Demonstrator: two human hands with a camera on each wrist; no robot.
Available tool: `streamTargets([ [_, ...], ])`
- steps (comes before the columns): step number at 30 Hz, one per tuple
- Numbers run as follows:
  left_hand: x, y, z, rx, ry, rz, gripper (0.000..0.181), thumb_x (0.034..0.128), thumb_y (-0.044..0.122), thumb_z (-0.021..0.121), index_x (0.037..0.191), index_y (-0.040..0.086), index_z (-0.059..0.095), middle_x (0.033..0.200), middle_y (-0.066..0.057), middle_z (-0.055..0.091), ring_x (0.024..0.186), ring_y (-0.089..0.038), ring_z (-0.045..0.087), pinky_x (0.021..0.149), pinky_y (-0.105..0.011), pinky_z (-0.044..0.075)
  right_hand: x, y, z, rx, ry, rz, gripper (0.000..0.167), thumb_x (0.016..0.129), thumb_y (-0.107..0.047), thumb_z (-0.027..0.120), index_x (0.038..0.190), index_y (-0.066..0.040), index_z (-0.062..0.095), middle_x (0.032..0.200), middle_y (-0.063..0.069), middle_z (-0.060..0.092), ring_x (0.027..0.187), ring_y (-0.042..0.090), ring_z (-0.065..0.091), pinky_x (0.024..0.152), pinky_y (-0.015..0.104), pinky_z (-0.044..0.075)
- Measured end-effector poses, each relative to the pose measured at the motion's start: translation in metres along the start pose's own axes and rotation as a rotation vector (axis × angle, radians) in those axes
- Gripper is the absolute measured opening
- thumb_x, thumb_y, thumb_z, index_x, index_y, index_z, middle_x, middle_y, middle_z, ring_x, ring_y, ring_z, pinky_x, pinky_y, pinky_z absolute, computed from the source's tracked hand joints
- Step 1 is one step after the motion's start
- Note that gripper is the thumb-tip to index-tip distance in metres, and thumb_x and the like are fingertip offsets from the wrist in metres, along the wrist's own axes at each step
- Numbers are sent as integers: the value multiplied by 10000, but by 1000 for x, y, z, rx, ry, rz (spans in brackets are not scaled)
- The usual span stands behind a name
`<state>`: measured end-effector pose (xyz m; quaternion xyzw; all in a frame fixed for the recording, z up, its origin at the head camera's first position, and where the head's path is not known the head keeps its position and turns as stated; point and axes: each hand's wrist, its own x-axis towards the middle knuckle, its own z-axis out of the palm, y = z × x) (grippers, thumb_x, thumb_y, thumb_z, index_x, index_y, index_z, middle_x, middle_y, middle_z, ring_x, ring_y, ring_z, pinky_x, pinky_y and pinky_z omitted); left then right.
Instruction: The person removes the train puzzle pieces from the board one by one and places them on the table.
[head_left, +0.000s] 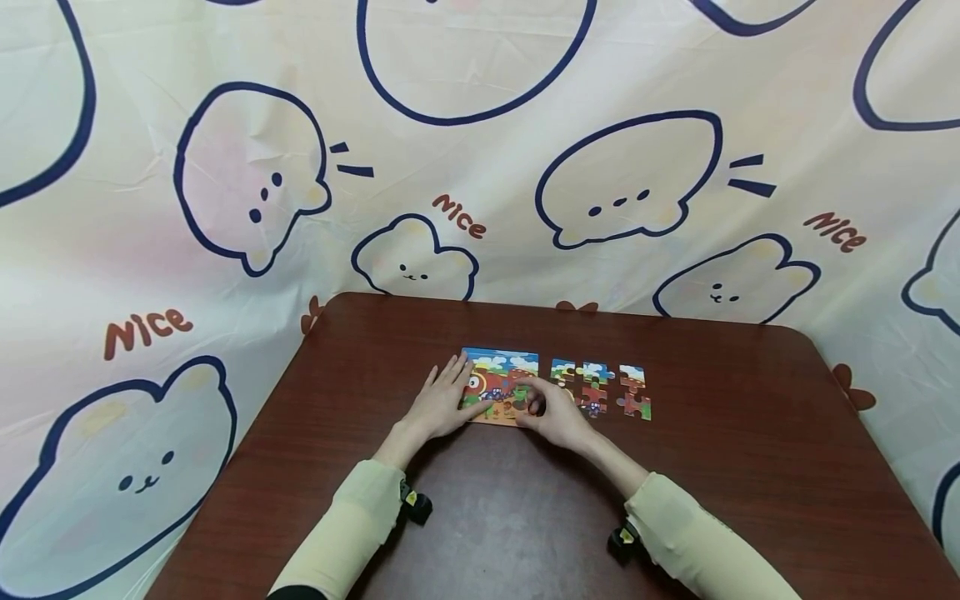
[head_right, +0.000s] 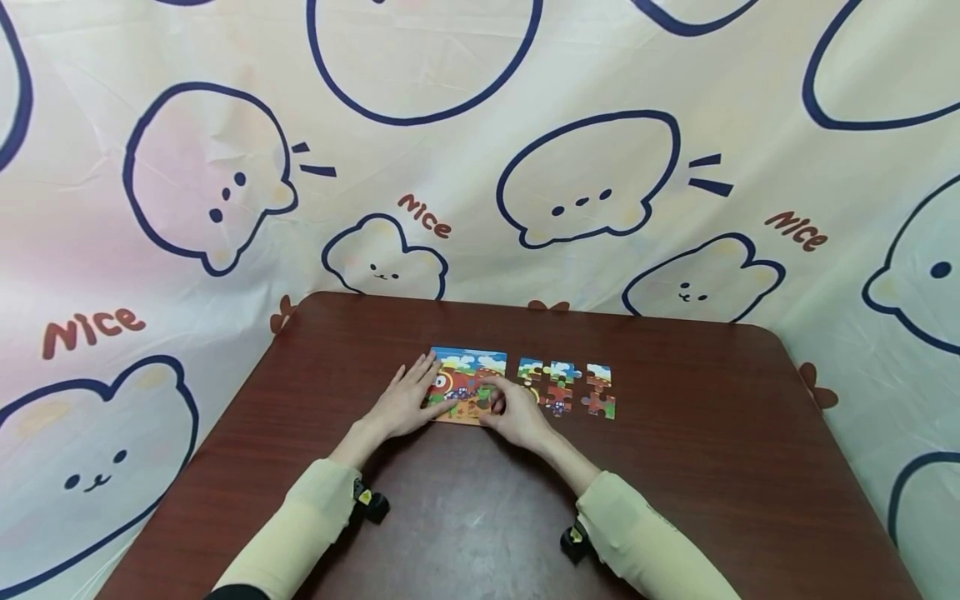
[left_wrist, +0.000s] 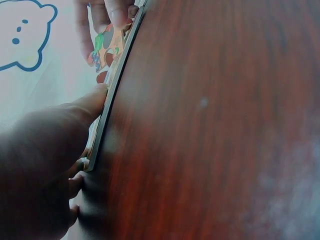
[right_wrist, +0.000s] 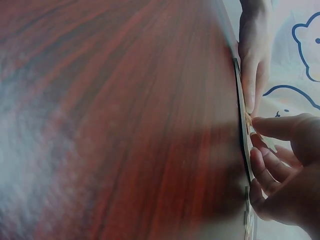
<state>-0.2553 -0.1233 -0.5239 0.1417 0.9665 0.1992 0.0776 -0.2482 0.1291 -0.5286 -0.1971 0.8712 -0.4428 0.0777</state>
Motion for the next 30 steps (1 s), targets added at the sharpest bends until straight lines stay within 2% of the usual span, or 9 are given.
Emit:
streamTargets([
  [10,0,-1,1,3,2,2,931,1072,629,608,1743,64,294,1854,-144,176,1742,-346,149,1413,-608,120,0,1,3,7,22,9,543,966,-30,818,1488,-33,669,974,56,690,839,112,594,771,266,487],
  [21,1,-1,0,-5,0,3,927,1072,624,612,1744,68,296,1852,-148,187,1743,-342,145,1410,-617,117,0,2,2,17,42,-8,536,962,-40,825,1475,-15,672,983,84,728,835,88,606,768,254,492],
  [30,1,-1,1,0,-5,-8,931,1071,632,609,1746,74,293,1855,-139,182,1745,-335,141,1413,-611,115,-1,6,-3,93,47,4,540,938,-81,867,1444,-38,684,962,79,768,848,94,641,797,266,523],
])
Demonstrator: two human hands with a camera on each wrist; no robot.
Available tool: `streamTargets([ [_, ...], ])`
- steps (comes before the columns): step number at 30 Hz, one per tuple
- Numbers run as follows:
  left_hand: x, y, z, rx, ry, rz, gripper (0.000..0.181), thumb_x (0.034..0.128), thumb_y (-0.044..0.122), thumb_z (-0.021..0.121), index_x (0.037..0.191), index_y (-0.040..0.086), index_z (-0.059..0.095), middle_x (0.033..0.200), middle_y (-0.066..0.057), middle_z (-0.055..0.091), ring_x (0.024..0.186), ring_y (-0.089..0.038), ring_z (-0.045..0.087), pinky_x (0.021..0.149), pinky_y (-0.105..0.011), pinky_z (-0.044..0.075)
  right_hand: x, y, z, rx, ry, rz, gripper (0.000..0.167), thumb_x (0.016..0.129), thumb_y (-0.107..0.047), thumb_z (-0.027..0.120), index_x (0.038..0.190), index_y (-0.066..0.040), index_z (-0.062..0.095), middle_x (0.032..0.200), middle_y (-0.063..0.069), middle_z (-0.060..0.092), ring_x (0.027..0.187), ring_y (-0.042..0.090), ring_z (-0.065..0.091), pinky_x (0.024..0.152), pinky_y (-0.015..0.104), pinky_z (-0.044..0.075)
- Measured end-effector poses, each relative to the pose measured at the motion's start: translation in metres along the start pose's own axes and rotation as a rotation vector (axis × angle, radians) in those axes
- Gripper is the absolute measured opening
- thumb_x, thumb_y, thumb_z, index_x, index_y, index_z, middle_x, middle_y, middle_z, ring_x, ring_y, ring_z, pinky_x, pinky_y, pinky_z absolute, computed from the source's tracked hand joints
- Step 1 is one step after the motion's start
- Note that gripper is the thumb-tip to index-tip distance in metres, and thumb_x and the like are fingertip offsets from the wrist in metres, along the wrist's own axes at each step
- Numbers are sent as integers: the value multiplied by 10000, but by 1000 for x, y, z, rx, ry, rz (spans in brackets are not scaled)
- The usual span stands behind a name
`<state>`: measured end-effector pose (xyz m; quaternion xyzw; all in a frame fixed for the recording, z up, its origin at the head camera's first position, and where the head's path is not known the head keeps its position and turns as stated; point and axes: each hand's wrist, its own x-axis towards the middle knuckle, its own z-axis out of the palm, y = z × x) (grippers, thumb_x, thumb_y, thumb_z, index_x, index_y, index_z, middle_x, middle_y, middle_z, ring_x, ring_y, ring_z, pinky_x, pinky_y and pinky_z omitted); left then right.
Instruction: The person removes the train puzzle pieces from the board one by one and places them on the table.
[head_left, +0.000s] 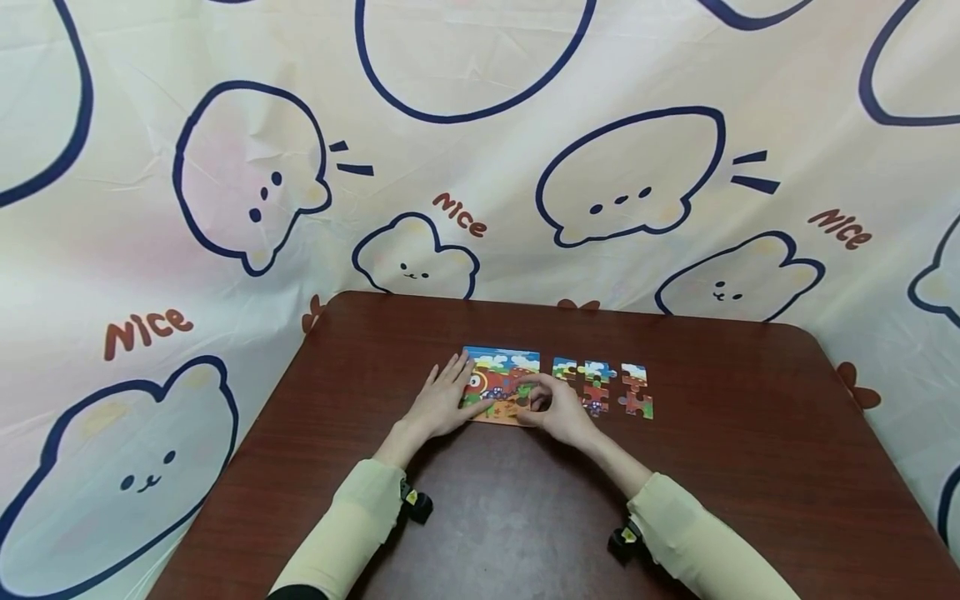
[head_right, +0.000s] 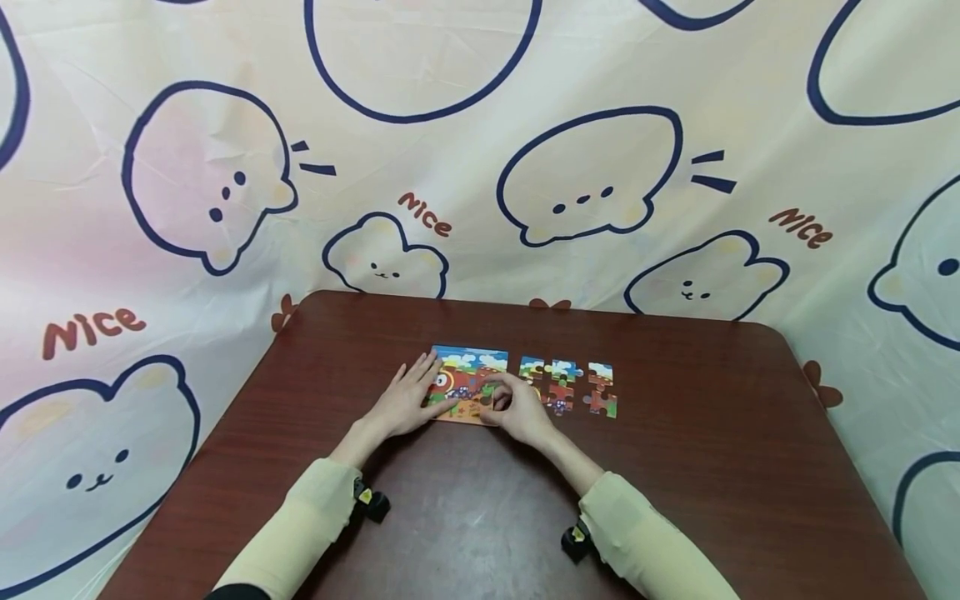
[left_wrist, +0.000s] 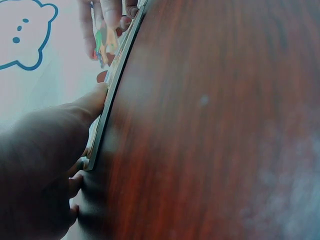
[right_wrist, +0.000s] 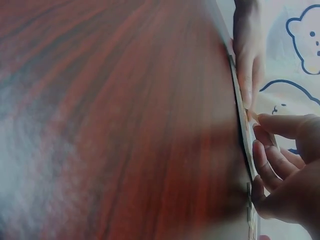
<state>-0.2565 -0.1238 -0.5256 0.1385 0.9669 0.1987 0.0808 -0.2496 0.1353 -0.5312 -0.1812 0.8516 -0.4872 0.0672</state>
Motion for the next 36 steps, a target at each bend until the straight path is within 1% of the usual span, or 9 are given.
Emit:
streamTargets([
  [3,-1,1,0,-1,0,-1,935,1069,632,613,1746,72,291,1855,-137,181,1745,-336,137,1414,-607,112,-3,1,-6,32,3,14,547,948,-101,864,1454,-25,673,977,103,784,855,107,649,791,266,525],
  [9,-2,2,-1,-8,2,2,939,1068,630,616,1747,72,285,1855,-137,183,1746,-336,135,1415,-606,106,-12,4,-23,94,12,44,542,965,-87,846,1460,12,651,1014,162,791,895,136,664,799,251,539],
  [13,-2,1,-1,-17,-1,5,939,1069,625,617,1748,72,280,1854,-143,181,1746,-339,132,1414,-612,101,-22,6,-35,139,8,72,538,971,-55,831,1471,5,641,1035,180,767,884,113,670,793,230,547],
  [16,-1,1,-2,-23,2,8,938,1070,618,620,1748,68,278,1853,-149,183,1745,-344,134,1413,-617,99,-30,9,-44,168,4,79,541,974,-50,825,1476,6,631,1047,182,747,865,82,670,786,221,553],
  [20,-1,0,-3,-25,6,11,935,1072,609,623,1749,64,277,1851,-153,190,1744,-347,138,1412,-620,98,-40,13,-54,186,2,78,548,976,-49,823,1480,18,617,1056,200,739,858,74,677,773,226,557],
  [27,-2,0,-1,-33,-2,-1,945,1061,615,636,1744,60,290,1849,-159,199,1744,-347,145,1412,-617,108,-60,24,-68,195,25,87,553,967,-31,826,1472,38,611,1028,202,732,821,65,657,726,226,527],
  [30,-3,1,0,-35,-3,-3,947,1058,617,640,1745,65,292,1851,-154,195,1745,-343,142,1414,-612,106,-69,26,-75,204,39,83,558,962,-11,822,1468,68,602,1028,210,731,826,53,661,724,221,529],
  [33,-2,1,0,-34,1,-4,945,1059,614,641,1745,65,293,1850,-154,199,1744,-344,145,1414,-612,107,-77,30,-83,179,53,90,562,961,-23,829,1465,73,601,1034,193,743,826,41,656,727,211,530],
  [36,-2,1,-1,-27,5,1,941,1063,611,635,1746,64,288,1848,-155,205,1744,-346,145,1413,-615,105,-84,35,-90,129,75,88,541,960,-31,834,1446,59,616,1046,187,755,821,40,645,712,211,531],
])
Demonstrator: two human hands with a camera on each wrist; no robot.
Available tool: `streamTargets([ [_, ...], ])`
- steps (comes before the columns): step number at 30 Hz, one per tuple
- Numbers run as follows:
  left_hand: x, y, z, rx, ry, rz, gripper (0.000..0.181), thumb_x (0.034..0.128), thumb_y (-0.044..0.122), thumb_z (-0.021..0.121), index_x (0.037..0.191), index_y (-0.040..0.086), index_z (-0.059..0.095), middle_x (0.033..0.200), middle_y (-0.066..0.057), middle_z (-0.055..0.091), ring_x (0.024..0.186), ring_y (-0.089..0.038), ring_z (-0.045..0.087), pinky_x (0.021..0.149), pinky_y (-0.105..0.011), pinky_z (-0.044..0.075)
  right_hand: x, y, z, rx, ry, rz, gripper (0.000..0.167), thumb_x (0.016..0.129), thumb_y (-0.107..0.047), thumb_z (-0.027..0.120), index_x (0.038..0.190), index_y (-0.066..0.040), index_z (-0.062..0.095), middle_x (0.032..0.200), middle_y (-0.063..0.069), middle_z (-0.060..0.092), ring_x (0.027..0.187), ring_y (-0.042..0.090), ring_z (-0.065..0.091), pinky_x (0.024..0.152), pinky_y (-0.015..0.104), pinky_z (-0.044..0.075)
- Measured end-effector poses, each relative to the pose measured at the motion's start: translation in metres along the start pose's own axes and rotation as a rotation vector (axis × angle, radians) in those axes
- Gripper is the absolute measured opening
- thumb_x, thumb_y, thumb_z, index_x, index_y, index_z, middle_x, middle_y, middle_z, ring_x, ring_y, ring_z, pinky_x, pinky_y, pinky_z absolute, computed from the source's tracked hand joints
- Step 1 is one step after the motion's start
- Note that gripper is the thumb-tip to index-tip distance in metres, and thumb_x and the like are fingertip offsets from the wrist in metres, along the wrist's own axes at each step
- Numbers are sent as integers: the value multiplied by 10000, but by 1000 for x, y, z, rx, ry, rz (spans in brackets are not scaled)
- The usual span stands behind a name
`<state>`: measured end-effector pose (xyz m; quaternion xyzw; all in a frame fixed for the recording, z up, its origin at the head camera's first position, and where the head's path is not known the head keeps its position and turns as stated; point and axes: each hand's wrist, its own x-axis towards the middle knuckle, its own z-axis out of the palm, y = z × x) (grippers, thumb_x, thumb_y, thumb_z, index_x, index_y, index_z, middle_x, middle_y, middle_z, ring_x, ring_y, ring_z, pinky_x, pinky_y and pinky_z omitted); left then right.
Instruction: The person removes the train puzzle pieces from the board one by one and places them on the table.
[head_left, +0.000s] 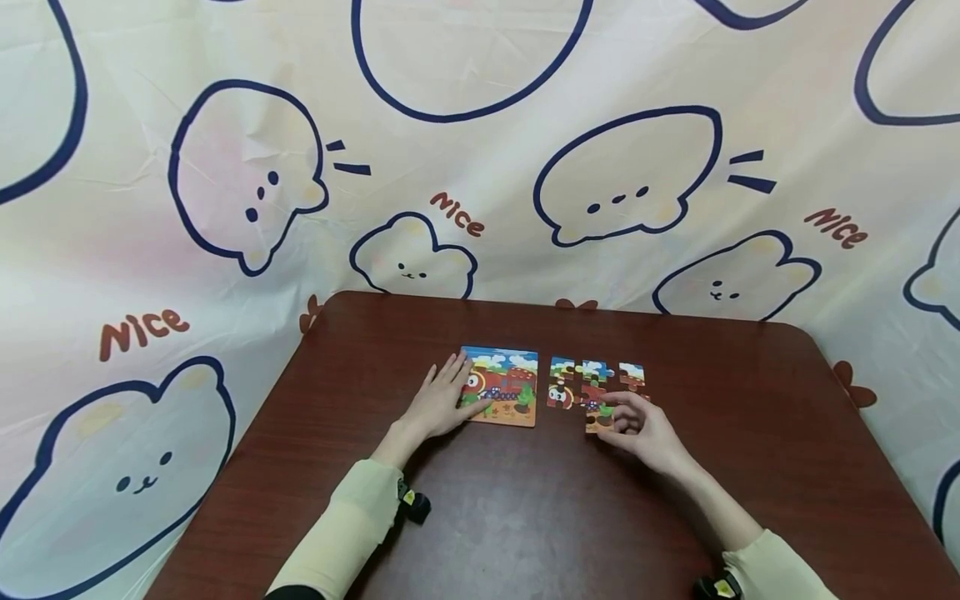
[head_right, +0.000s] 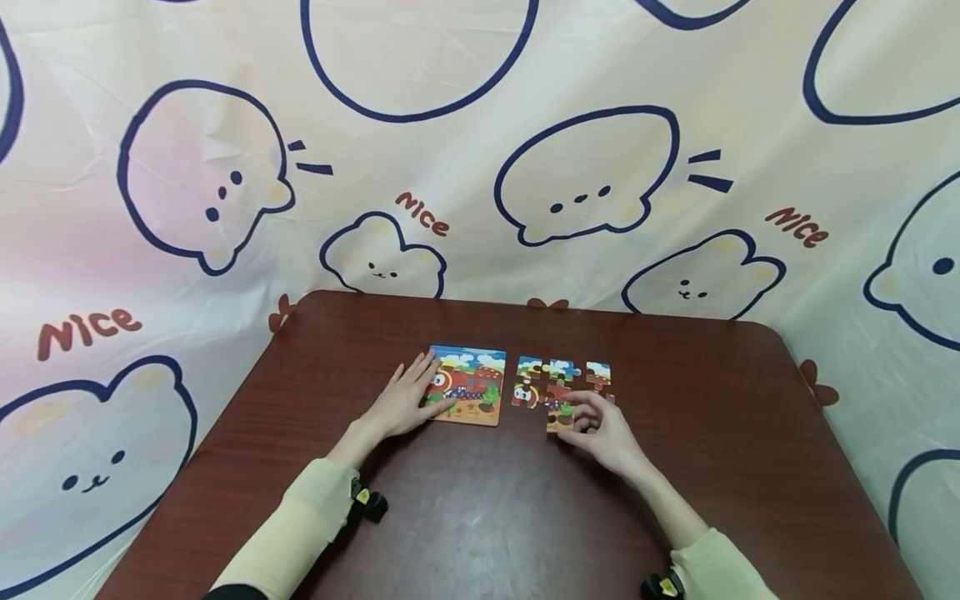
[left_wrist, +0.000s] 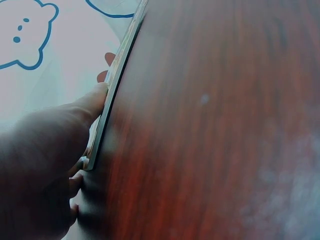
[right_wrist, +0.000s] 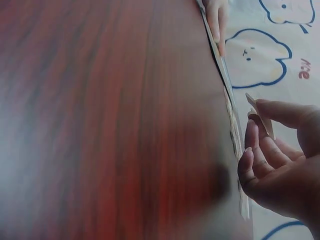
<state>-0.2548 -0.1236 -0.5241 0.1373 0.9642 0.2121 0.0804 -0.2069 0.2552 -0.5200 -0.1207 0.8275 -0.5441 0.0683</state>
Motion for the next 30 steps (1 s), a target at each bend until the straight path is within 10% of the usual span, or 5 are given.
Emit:
streamTargets([
  [10,1,-1,-2,5,-1,14,936,1072,596,629,1749,57,272,1852,-159,181,1744,-353,138,1411,-624,95,-18,11,-15,-331,121,-134,524,903,-91,909,1383,-26,709,1177,141,772,890,112,634,720,244,538],
  [16,2,-2,-1,13,-1,1,939,1067,600,633,1747,58,279,1852,-157,191,1743,-350,149,1413,-617,106,-26,16,-18,-499,195,-195,516,858,-101,943,1327,-48,735,1260,138,762,1172,353,622,983,525,493],
  [30,0,0,-2,6,-7,8,939,1067,602,633,1745,53,285,1849,-162,197,1742,-355,150,1410,-623,110,-32,28,-29,-523,154,-192,463,845,-94,945,1267,-29,765,1500,283,575,1500,553,349,1116,777,340],
])
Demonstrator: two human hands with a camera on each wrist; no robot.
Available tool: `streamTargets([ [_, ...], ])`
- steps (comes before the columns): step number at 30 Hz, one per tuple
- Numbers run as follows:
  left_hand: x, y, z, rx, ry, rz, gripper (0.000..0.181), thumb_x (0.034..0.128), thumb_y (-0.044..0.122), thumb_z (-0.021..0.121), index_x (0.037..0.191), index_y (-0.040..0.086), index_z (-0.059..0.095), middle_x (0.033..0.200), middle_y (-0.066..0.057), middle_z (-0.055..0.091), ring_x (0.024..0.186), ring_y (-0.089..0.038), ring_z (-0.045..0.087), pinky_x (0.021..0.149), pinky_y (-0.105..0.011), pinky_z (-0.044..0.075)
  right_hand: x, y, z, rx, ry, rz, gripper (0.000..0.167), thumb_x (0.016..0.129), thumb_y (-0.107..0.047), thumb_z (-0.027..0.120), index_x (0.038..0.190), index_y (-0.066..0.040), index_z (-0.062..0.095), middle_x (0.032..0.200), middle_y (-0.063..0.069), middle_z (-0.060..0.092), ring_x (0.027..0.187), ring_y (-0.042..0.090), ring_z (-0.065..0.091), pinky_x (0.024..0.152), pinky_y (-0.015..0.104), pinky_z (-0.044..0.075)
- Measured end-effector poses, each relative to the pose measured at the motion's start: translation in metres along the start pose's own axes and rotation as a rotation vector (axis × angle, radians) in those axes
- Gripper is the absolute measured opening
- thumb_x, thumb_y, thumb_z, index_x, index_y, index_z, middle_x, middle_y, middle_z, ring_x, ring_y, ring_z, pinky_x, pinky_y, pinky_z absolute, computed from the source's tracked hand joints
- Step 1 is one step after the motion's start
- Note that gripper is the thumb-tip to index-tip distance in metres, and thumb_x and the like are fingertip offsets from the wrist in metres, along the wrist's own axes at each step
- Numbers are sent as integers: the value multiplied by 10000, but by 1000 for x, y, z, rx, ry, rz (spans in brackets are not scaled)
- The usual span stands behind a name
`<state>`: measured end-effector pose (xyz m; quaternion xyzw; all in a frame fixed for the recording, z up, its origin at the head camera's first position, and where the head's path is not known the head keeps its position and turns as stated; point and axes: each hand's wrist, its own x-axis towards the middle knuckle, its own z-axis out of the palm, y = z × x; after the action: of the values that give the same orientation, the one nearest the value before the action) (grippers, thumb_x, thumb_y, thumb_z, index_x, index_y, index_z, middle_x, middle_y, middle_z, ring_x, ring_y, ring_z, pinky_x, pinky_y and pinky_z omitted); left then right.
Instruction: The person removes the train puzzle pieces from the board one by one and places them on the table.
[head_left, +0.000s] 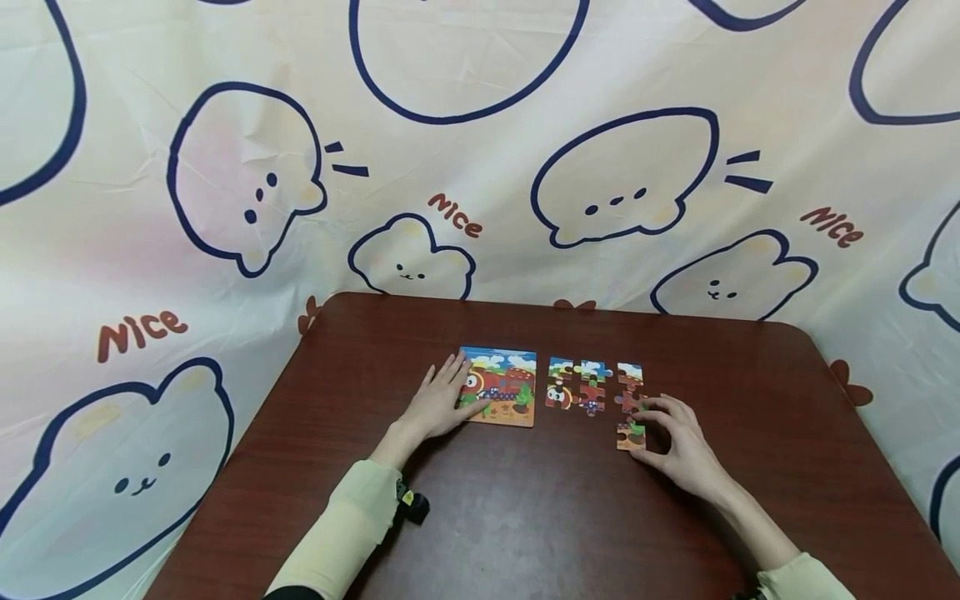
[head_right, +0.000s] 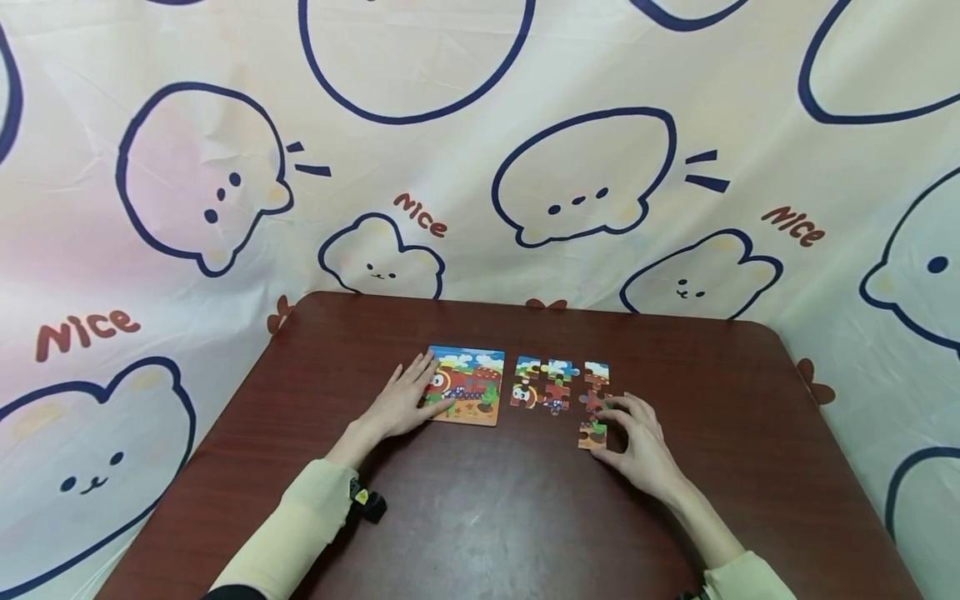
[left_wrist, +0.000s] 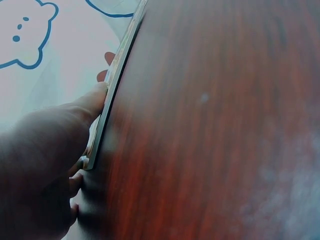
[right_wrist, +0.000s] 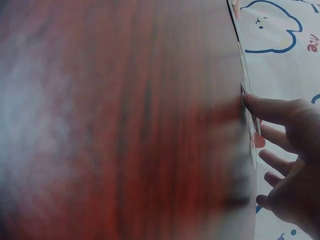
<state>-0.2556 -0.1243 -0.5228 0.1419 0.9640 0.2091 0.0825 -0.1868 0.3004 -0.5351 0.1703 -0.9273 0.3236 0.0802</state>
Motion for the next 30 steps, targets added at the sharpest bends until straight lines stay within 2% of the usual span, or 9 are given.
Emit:
streamTargets([
  [6,0,1,0,0,-1,2,936,1068,595,636,1744,51,285,1849,-161,196,1742,-356,152,1410,-624,113,-2,3,0,15,-12,25,462,857,-121,939,1273,-27,762,1514,295,566,1512,566,331,1127,796,335],
  [10,0,1,-1,1,-1,0,935,1069,594,635,1745,53,284,1849,-162,198,1742,-354,151,1411,-622,111,-2,4,0,12,-16,50,522,864,-142,939,1327,-14,736,1509,297,558,1488,556,354,1121,804,353],
  [14,-1,2,0,-1,-2,-3,934,1072,597,628,1746,54,279,1850,-160,193,1743,-348,146,1412,-618,103,0,2,-1,20,33,44,555,879,-101,919,1378,12,702,1447,301,605,1401,544,450,1080,775,400],
  [20,-2,0,1,-3,7,-1,912,1085,592,608,1745,53,283,1851,-158,190,1745,-338,138,1413,-616,103,12,-7,-3,37,105,30,509,912,-33,872,1375,50,678,1378,309,653,1325,544,544,1047,744,449],
  [30,-5,-7,-5,-44,23,62,892,1106,564,588,1742,28,266,1860,-147,149,1748,-347,112,1404,-645,93,38,-29,9,114,24,38,557,970,-49,831,1480,21,616,1433,271,660,1252,477,684,1017,677,582],
])
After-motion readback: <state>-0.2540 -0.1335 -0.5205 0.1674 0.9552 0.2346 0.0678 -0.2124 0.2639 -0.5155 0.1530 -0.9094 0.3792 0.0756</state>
